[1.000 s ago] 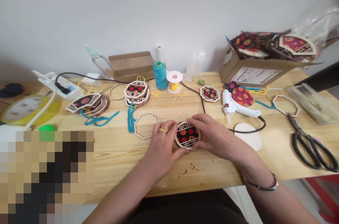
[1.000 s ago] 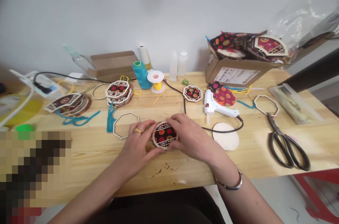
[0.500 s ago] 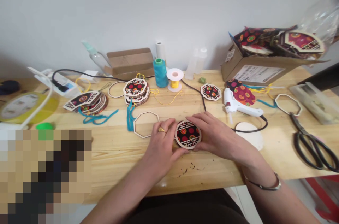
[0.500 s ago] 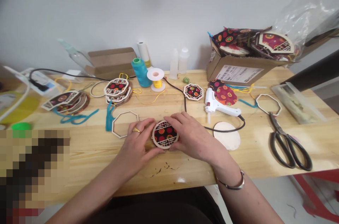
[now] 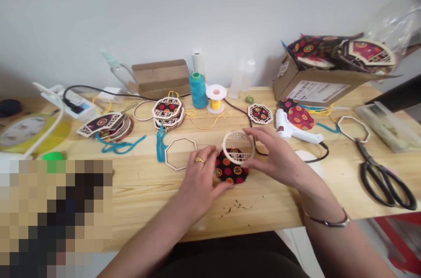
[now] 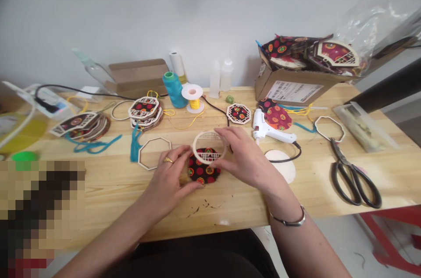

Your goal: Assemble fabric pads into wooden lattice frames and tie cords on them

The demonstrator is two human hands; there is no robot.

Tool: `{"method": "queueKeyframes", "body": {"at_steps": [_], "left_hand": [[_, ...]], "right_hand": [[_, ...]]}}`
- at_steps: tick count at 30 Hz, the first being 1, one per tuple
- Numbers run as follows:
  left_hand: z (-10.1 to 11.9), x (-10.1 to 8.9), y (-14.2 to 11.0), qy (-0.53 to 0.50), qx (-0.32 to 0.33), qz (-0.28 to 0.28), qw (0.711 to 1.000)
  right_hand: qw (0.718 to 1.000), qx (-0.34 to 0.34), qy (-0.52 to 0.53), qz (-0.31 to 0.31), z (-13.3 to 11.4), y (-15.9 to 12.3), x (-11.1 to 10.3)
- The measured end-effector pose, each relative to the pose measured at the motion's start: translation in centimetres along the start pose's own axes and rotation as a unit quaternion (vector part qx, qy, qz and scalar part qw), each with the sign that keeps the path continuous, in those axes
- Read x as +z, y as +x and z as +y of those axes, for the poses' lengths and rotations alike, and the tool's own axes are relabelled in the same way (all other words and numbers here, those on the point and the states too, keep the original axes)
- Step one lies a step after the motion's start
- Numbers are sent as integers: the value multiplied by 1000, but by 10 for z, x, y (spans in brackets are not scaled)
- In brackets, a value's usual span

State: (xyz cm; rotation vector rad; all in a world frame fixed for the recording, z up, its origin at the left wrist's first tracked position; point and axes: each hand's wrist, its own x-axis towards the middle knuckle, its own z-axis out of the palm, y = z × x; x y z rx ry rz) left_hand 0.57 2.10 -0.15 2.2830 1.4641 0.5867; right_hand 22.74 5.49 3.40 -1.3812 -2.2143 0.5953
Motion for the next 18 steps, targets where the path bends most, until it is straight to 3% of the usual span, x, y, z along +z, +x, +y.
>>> {"method": "queueKeyframes", "body": {"at_steps": [4,9,13,18], "left_hand": [[-1,2,-1,0,10,11,1000],[-2,2,-1,1,13,22,1000],[-2,3,-1,13,14,20,1000],[-3,4,-1,18,19,24,999]], "right_hand": [[992,21,-93,80,-1,11,-9],[984,-17,-168,47,-11,35,-15],[979,7,-203,13,-10,54,0],[978,13,-207,20,-1,63,25]]}}
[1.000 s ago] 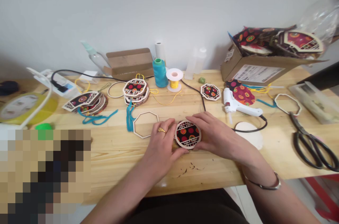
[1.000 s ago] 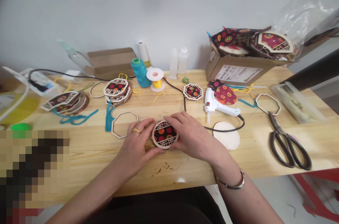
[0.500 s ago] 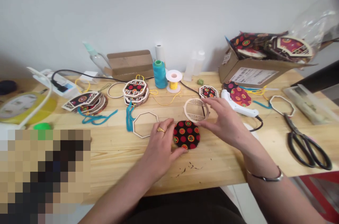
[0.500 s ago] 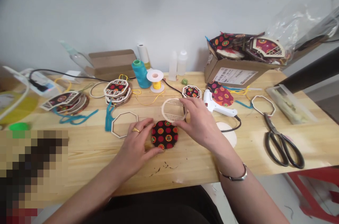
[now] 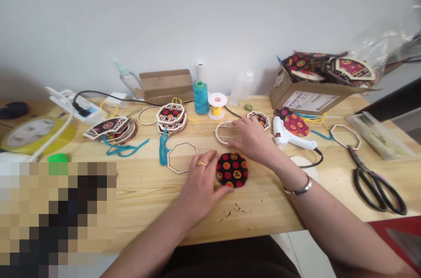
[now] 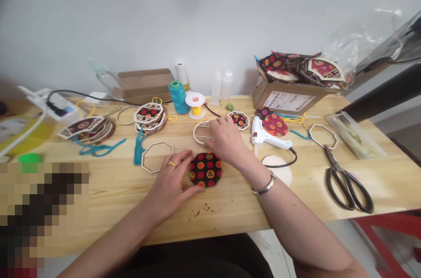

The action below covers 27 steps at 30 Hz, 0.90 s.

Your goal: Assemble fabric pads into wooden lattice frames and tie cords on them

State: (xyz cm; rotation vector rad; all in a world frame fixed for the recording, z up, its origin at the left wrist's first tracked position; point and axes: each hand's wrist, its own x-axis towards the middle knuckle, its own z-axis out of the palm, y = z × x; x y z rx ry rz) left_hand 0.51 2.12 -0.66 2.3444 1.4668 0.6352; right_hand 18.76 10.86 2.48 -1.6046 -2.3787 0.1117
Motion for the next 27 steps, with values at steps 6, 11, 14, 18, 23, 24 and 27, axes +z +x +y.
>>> {"method": "queueKeyframes", "body": {"at_steps": [6,11,14,18,23,24,27], "left_hand": [[0,0,0,-3,-1,9,1000],[-1,1,0,5,6,-1,1000],[-2,1,-1,14,12,0,1000],[0,-2,-1,10,38,33,999],[3,-13,3,-22,98,141,985],[3,-15,3,-33,113,153,981],[4,-19,3,-58,149,149,976]], "right_hand": [[1000,-15,6,-2,0,0,10],[999,-34,34,20,3,-5,5],[996,-40,48,65,3,-10,-5],[986,-126,51,99,-11,-20,-16],[935,-323,41,139,-29,-29,-18],[931,-335,39,142,-31,-30,-17],[928,-342,33,144,-32,-30,-17]]}}
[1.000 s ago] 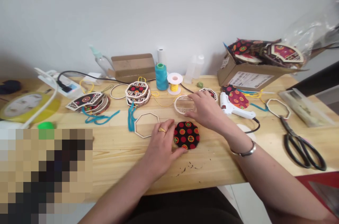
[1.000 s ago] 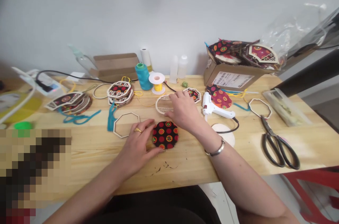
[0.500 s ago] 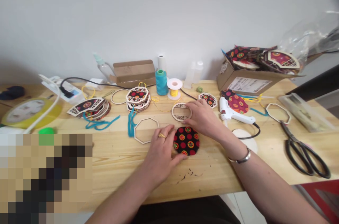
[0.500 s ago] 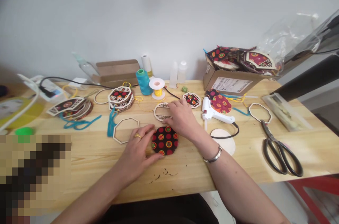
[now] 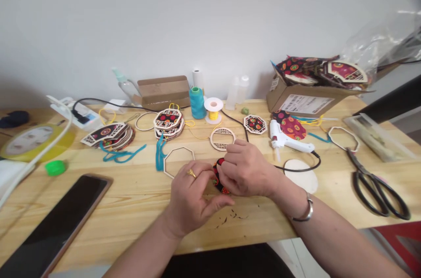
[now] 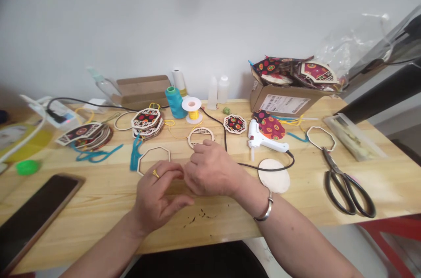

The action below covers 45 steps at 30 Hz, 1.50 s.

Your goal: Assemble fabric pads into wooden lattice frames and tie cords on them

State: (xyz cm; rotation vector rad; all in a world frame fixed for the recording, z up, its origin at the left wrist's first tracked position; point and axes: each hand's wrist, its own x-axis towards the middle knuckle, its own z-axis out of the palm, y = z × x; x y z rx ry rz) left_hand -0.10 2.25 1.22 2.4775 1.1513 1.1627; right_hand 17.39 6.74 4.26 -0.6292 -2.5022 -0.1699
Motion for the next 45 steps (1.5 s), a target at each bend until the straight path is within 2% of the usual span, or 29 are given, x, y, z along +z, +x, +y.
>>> {"method": "queueKeyframes", "body": {"at_steps": [5,16,29,37,45], "left_hand": [[-1,-3,-1,-8,35,-8,999],[-2,-3,-4,-17,21,-12,1000],[0,-3,2,-8,46,-27,999],[1,-1,4,-16,59,-27,998],[1,3,3,-19,68,-30,997]], "right_hand": [[1000,-9,-3,-19,-3,1,4],[999,-16,14,-46,-3,0,12],[997,-3,24,-78,-1,-4,12],[998,-1,19,-60,2,-5,11],[998,46,-14,-26,11,-8,10]]}}
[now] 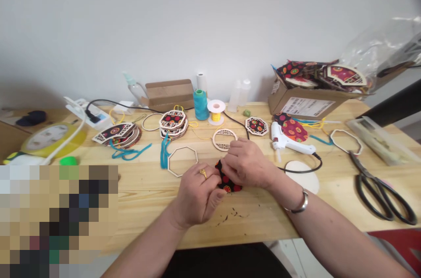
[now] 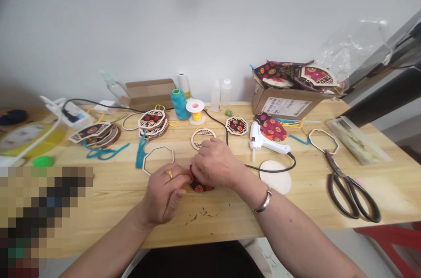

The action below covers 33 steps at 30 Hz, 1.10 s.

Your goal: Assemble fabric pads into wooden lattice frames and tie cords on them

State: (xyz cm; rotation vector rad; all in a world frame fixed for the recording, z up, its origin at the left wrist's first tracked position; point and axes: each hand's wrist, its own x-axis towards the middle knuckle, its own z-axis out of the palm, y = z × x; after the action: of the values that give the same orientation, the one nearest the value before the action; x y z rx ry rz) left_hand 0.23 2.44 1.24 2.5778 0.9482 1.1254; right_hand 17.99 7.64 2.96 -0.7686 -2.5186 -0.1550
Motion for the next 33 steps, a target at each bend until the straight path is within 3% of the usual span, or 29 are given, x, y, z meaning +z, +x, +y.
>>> {"method": "queueKeyframes", "body": {"at_steps": [10,22,33], "left_hand": [[2,0,0,7,10,-5,1000],[6,2,-2,14,23,-9,1000],[22,12,-6,114,34,-42,992]], "right_hand": [[994,92,-22,55,4,-1,1],[994,83,-38,65,2,0,1],[995,53,-35,76,-1,0,0]]}}
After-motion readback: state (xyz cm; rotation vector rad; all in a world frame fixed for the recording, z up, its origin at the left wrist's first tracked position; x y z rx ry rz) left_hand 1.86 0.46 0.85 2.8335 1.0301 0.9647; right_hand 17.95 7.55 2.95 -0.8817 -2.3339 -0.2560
